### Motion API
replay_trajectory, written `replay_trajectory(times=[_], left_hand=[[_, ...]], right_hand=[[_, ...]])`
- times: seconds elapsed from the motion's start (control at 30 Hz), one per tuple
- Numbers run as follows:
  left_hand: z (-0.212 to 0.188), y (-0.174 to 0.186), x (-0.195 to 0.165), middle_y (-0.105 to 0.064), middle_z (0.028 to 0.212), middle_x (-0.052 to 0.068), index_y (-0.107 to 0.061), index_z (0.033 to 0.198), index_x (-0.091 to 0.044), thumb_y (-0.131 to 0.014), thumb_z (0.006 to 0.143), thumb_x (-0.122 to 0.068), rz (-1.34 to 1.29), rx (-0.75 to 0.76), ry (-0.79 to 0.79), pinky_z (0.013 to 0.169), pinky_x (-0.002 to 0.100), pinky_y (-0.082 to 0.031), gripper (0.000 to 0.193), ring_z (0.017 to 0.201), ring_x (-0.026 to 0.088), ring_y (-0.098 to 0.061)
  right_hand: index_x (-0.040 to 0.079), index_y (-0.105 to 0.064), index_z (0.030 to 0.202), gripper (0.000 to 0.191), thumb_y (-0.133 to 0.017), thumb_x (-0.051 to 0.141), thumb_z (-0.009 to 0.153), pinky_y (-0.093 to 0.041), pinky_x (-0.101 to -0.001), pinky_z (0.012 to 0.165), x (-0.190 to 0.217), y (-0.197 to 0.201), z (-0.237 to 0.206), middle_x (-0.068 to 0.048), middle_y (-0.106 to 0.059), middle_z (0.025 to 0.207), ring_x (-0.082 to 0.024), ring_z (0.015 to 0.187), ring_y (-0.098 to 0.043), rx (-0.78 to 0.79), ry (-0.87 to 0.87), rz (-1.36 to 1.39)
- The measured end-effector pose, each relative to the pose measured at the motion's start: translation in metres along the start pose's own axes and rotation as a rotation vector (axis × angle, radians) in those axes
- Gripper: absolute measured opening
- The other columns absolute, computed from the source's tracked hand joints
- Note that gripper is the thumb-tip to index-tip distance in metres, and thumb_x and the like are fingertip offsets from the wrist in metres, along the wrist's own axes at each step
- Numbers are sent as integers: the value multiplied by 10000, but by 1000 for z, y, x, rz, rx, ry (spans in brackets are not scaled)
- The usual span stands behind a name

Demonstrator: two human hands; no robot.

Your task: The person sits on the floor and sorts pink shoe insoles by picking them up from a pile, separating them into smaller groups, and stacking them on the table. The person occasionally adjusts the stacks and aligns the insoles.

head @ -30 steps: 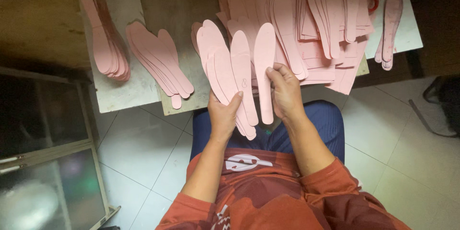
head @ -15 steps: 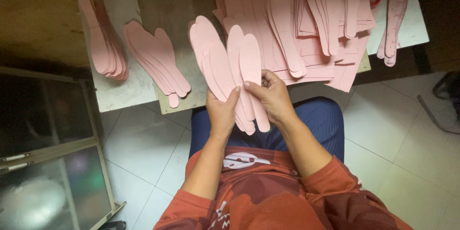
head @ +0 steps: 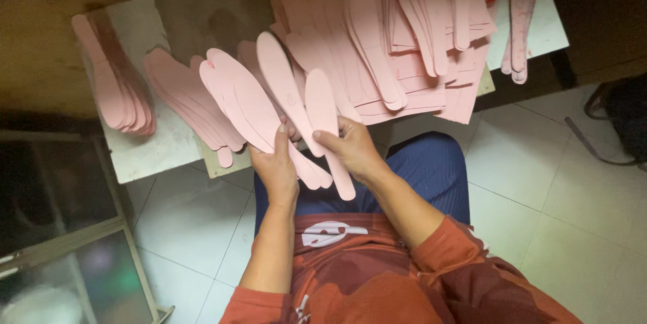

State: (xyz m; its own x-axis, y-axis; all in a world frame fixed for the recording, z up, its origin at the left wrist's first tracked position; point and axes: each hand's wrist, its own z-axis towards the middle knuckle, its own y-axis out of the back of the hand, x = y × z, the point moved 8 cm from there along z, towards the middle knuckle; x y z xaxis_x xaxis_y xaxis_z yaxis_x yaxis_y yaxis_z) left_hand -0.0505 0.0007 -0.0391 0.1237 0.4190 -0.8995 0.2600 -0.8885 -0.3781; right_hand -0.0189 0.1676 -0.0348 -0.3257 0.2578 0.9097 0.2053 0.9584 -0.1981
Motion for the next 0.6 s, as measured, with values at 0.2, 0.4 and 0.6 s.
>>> replay_trajectory(times=[0.2, 0.4, 0.6], left_hand=[[-9, -17, 6, -727, 1104, 135, -528, 1280, -5, -497, 1058, -329, 160, 115, 89, 626, 264, -551, 394, 775, 132, -667], [-7, -18, 18, -737, 1128, 141, -558, 1312, 6, -189, 1073, -552, 65, 113, 121, 625, 280, -567, 711, 795, 161, -689], [4, -2, 4, -708, 1182, 167, -511, 1350, -23, -256, 1099, -489, 13, 48, 44, 650, 289, -552, 589, 811, 172, -657]], right_hand=[[-42, -691, 1077, 180, -689, 77, 942, -568, -282, 585, 62, 113, 16, -95, -729, 857, -136, 665, -673, -341, 196, 108], [-45, -712, 1078, 163, -701, 35, 937, -552, -257, 633, 80, 175, -2, -81, -737, 915, -112, 726, -675, -470, 300, 78], [-29, -718, 1099, 234, -720, 65, 885, -560, -244, 663, 37, 127, 1, -67, -750, 936, -95, 748, -682, -268, 77, -98]])
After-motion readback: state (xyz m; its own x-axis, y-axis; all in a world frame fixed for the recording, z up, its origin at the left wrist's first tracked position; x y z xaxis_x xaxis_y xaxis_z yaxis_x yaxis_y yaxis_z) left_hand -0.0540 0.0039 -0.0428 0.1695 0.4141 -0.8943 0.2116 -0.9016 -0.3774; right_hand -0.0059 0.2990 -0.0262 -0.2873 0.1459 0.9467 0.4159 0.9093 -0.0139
